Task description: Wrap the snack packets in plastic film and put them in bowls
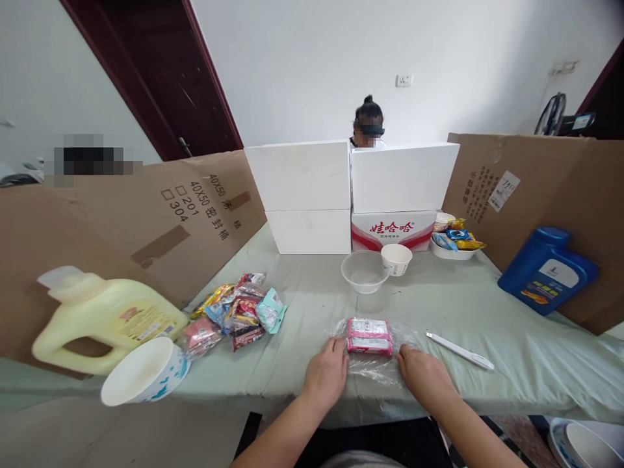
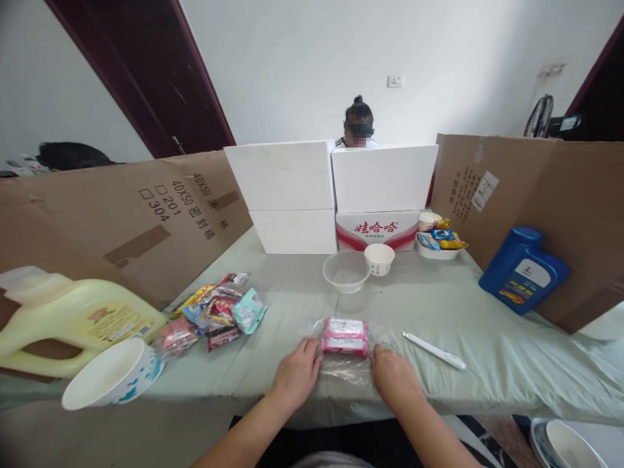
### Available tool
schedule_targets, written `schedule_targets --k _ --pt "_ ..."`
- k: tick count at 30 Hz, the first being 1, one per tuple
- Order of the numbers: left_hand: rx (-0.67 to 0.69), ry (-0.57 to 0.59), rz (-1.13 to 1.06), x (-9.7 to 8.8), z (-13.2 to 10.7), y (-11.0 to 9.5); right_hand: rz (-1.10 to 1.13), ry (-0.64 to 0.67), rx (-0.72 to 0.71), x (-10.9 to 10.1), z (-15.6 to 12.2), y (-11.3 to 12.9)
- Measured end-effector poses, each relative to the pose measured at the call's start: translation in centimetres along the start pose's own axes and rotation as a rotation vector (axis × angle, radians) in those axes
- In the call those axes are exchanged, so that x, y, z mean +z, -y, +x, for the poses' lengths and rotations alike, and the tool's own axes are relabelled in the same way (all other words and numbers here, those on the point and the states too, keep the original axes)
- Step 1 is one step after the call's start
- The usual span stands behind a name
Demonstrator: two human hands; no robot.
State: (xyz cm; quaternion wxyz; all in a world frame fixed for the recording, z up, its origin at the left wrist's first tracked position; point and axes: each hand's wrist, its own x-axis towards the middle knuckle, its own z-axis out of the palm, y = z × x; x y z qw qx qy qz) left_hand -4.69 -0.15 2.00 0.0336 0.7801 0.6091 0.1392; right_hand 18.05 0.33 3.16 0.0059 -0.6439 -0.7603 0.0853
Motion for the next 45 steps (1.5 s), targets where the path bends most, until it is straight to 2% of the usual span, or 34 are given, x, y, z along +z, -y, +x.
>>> schedule_targets --k 1,3,5,7,10,13,15,19,21,24,26,28,33,36,39,42,43,45 --pt "-0.048 0.037 0.026 -0.3 0.5 -0.2 -0.019 0.003 0.033 0.0 0.3 -0.2" --pt "-0.040 0.070 0.058 -1.0 1.6 -0.8 -0.015 -0.019 0.045 -0.1 0.9 -0.6" --pt "0.068 0.060 0.063 -1.5 2.7 -1.6 0.016 -0.094 0.016 -0.3 1.8 -0.9" --pt "0.222 0.069 0.047 -1.7 3.9 -2.3 0.069 -0.221 -0.077 0.0 2.9 -1.0" --pt "0.398 0.139 0.001 -1.1 5.8 -2.6 0.110 -0.343 -0.223 1.4 4.4 -1.3" --pt "0.360 0.210 -0.018 -0.6 7.1 -1.7 0.095 -0.367 -0.234 3.2 5.0 -1.9" --pt "0.310 0.241 -0.038 -0.9 7.6 -0.7 0.074 -0.379 -0.225 4.0 5.0 -2.2" --pt "0.322 0.267 -0.161 -2.9 8.1 1.7 0.047 -0.369 -0.240 4.3 4.9 -2.3" --pt "0.314 0.314 -0.218 -3.9 8.4 2.8 0.045 -0.362 -0.249 4.1 4.9 -2.3" --pt "0.281 0.314 -0.160 -4.7 8.8 3.8 0.048 -0.356 -0.251 4.1 5.0 -2.3" --pt "0.295 0.233 -0.026 -4.5 8.8 3.8 0.055 -0.357 -0.247 4.2 5.1 -2.4" --pt "0.339 0.204 0.094 -4.1 8.8 3.3 0.064 -0.355 -0.243 4.3 5.1 -2.4" --pt "0.426 0.258 0.131 -2.9 8.9 2.1 0.078 -0.337 -0.234 4.0 4.9 -2.2" --pt "0.436 0.308 0.078 -3.0 9.4 2.4 0.080 -0.336 -0.237 3.8 4.8 -2.1" --pt "0.407 0.346 -0.028 -4.3 10.1 3.9 0.083 -0.330 -0.239 3.8 4.8 -2.2" --pt "0.288 0.364 -0.225 -7.0 11.6 5.9 0.082 -0.328 -0.240 3.9 4.9 -2.2" --pt "0.246 0.338 -0.265 -8.1 12.4 6.3 0.082 -0.332 -0.241 3.9 4.9 -2.2" --pt "0.202 0.214 -0.231 -10.3 14.4 6.6 0.084 -0.344 -0.248 4.0 4.9 -2.2"
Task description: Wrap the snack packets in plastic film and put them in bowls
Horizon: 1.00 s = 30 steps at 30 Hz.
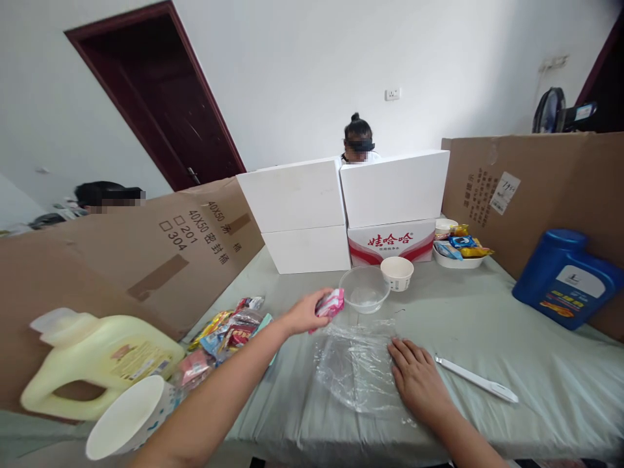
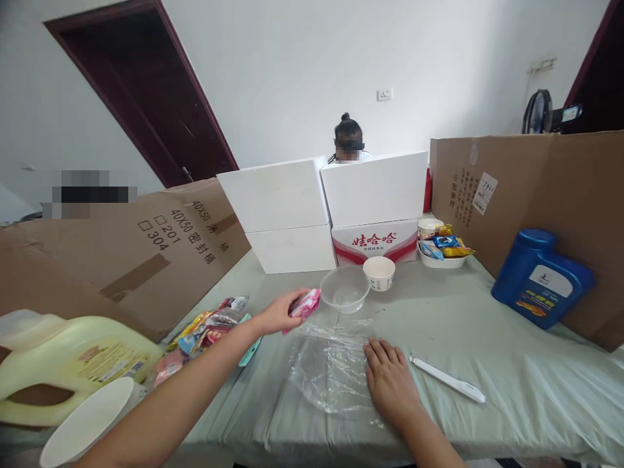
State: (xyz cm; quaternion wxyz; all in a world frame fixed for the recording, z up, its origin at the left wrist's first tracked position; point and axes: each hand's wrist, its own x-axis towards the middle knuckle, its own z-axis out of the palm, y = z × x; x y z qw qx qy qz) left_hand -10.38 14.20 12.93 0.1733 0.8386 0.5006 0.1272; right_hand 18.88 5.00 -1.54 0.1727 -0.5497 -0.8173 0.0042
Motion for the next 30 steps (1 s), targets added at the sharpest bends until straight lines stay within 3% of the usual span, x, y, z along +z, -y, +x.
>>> schedule_targets --k 3,5,7,10,15,17,20,22,25,28,30 --pt "0.031 -0.140 0.322 -2.6 3.7 -1.4 0.001 -0.007 -0.004 0.0 0.0 0.0" --pt "0.072 -0.072 0.540 -2.9 6.8 -2.8 0.004 0.004 0.001 -0.1 0.1 0.0" --pt "0.094 0.041 0.655 -1.9 9.9 -4.1 0.009 0.015 0.011 -0.1 0.1 0.0" --pt "0.121 0.118 0.670 0.5 13.5 -5.3 0.014 0.020 0.027 0.0 0.1 0.0" --pt "0.160 0.120 0.621 2.8 15.5 -5.6 0.006 0.022 0.020 -0.1 0.1 0.0" --pt "0.173 0.066 0.576 2.9 14.5 -5.6 0.004 0.024 0.021 -0.3 0.1 0.1" --pt "0.197 -0.024 0.502 3.9 10.9 -5.9 -0.001 0.023 0.029 -0.5 0.2 0.2" --pt "0.222 -0.027 0.458 5.7 7.3 -6.0 -0.009 0.019 0.027 -0.5 0.2 0.3" --pt "0.269 0.061 0.409 9.2 1.5 -5.5 -0.028 0.044 0.026 -0.6 0.0 0.5" --pt "0.156 0.034 0.347 11.9 -3.2 -3.8 -0.060 0.114 0.053 -1.7 -0.7 0.6" --pt "0.058 0.020 0.279 12.7 -5.1 -2.7 -0.110 0.154 0.102 -3.1 -1.1 0.9"
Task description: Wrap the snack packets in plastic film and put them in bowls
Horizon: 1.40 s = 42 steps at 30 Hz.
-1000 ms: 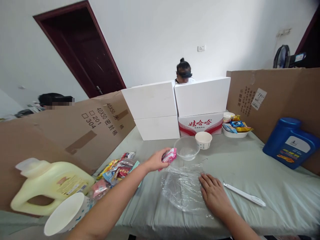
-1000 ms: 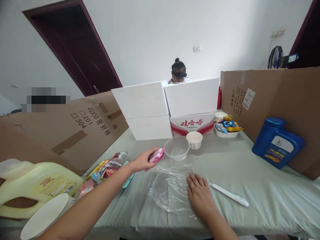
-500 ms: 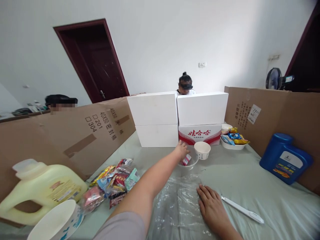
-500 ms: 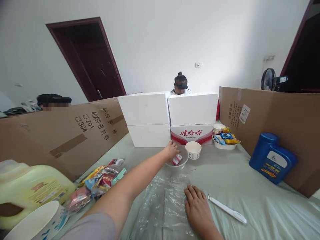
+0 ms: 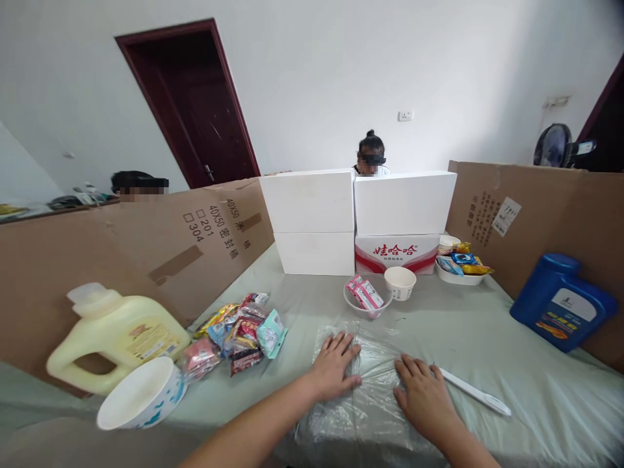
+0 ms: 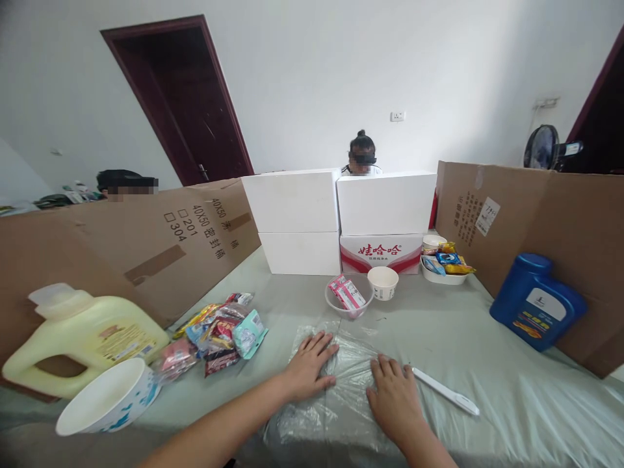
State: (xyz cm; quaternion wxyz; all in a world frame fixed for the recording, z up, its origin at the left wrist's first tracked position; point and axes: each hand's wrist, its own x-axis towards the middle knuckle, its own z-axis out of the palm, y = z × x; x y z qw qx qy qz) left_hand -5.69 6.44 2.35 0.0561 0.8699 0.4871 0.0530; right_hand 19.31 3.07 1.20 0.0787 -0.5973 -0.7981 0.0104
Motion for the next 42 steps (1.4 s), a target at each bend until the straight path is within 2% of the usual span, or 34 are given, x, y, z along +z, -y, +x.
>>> schedule_targets --k 3,6,8,10,14,16,18,20,22,24,27,29,31,34,37,40,42 --pt "-0.029 -0.041 -0.047 0.1 -0.8 0.3 -0.036 -0.011 0.038 -2.2 0.5 1.0" --pt "-0.051 -0.093 -0.050 -0.2 0.3 -0.3 0.075 -0.034 -0.100 -3.0 2.9 3.2" --pt "-0.052 -0.063 -0.051 -0.2 1.3 -0.6 0.137 -0.011 -0.192 -2.2 4.7 4.3" --pt "-0.037 -0.008 -0.050 0.0 1.8 -0.2 0.143 0.014 -0.201 -0.8 6.0 4.5" --pt "-0.101 0.055 -0.024 0.1 0.9 3.1 0.083 0.042 0.009 1.7 6.2 1.9" --pt "-0.158 0.025 -0.020 -0.3 -0.2 5.0 0.054 0.055 0.092 2.0 5.6 0.5" --pt "-0.203 -0.070 -0.034 -1.0 -1.5 6.2 0.061 0.052 0.091 1.4 4.6 -0.5" --pt "-0.186 -0.207 -0.068 -1.6 -3.2 6.2 0.109 0.005 0.019 0.3 3.0 -1.1" --pt "-0.085 -0.299 -0.122 -1.8 -5.4 5.3 0.176 -0.050 -0.120 -0.9 0.6 -1.7" --pt "0.065 -0.272 -0.176 -1.5 -7.9 4.0 0.220 -0.043 -0.293 -1.3 -2.4 -2.6" --pt "0.270 -0.079 -0.180 0.1 -11.1 2.5 0.175 -0.002 -0.458 0.0 -6.3 -4.2" --pt "0.316 -0.024 -0.143 1.1 -12.3 2.0 0.102 -0.069 -0.501 1.6 -7.7 -5.1" --pt "0.314 -0.062 -0.150 1.4 -12.7 1.7 0.052 -0.184 -0.523 2.8 -8.3 -5.5" --pt "0.262 -0.143 -0.314 0.5 -12.7 1.1 0.122 -0.274 -0.512 2.5 -8.6 -4.9" --pt "0.061 -0.158 -0.535 -1.1 -12.3 0.7 0.386 -0.216 -0.432 1.0 -8.8 -4.0" --pt "-0.178 -0.179 -0.642 -2.2 -10.5 1.3 0.659 -0.135 -0.190 0.3 -7.7 -3.6" --pt "-0.315 -0.207 -0.604 -2.6 -8.4 2.1 0.742 -0.124 -0.003 0.5 -5.6 -3.5"
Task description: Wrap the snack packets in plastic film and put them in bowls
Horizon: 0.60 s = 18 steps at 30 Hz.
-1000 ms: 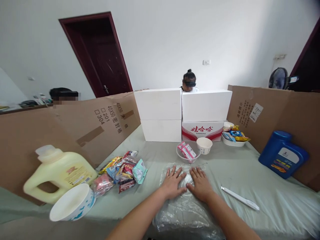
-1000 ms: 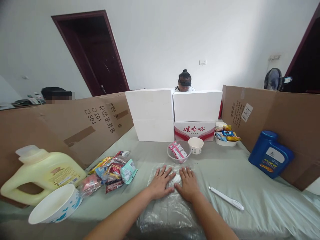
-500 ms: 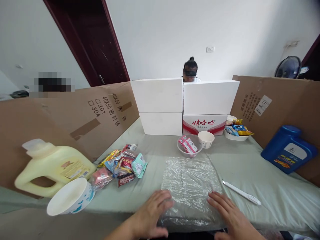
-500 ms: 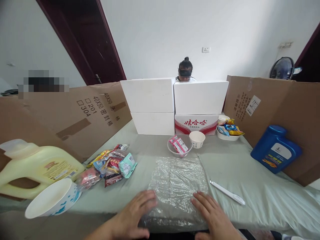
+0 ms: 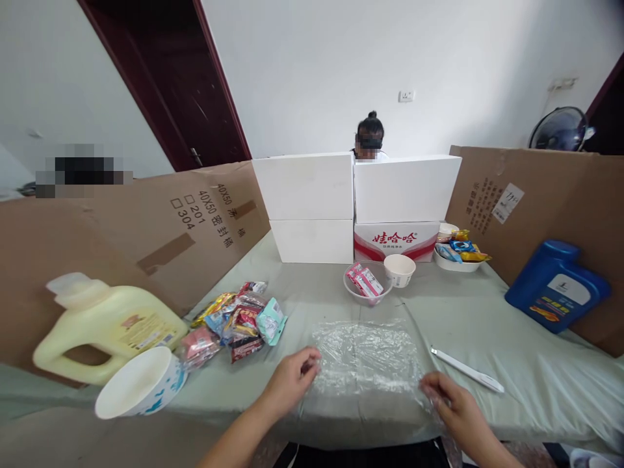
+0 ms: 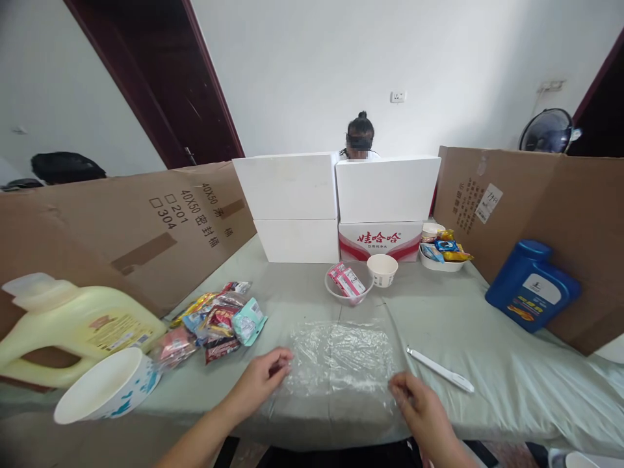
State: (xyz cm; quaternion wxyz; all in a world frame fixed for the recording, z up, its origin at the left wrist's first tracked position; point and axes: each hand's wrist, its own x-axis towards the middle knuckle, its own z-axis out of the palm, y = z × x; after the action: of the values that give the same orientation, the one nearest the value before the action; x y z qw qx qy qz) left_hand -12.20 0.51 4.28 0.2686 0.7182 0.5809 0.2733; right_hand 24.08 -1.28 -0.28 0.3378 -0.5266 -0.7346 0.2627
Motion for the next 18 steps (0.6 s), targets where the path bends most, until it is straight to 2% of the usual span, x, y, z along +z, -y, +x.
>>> schedule_targets --k 3,6,9,12,15,17,18 --pt "-0.167 -0.080 0.192 0.4 4.1 0.0 -0.007 -0.055 0.213 1.2 4.2 -0.1" --pt "-0.257 -0.127 0.317 1.4 6.9 0.3 -0.093 -0.069 0.354 2.4 7.9 0.3" --pt "-0.280 -0.149 0.401 2.2 7.7 0.8 -0.218 -0.090 0.380 3.1 9.3 0.9" --pt "-0.281 -0.175 0.467 2.5 7.1 0.9 -0.328 -0.092 0.387 3.7 9.0 1.5" --pt "-0.205 -0.273 0.552 2.7 6.4 -0.2 -0.472 -0.063 0.369 4.3 8.4 2.0" --pt "-0.027 -0.284 0.591 3.4 6.1 -1.3 -0.582 -0.044 0.336 4.7 8.3 2.0" --pt "0.083 -0.247 0.585 3.9 5.9 -1.7 -0.624 -0.038 0.317 4.8 8.2 1.9"
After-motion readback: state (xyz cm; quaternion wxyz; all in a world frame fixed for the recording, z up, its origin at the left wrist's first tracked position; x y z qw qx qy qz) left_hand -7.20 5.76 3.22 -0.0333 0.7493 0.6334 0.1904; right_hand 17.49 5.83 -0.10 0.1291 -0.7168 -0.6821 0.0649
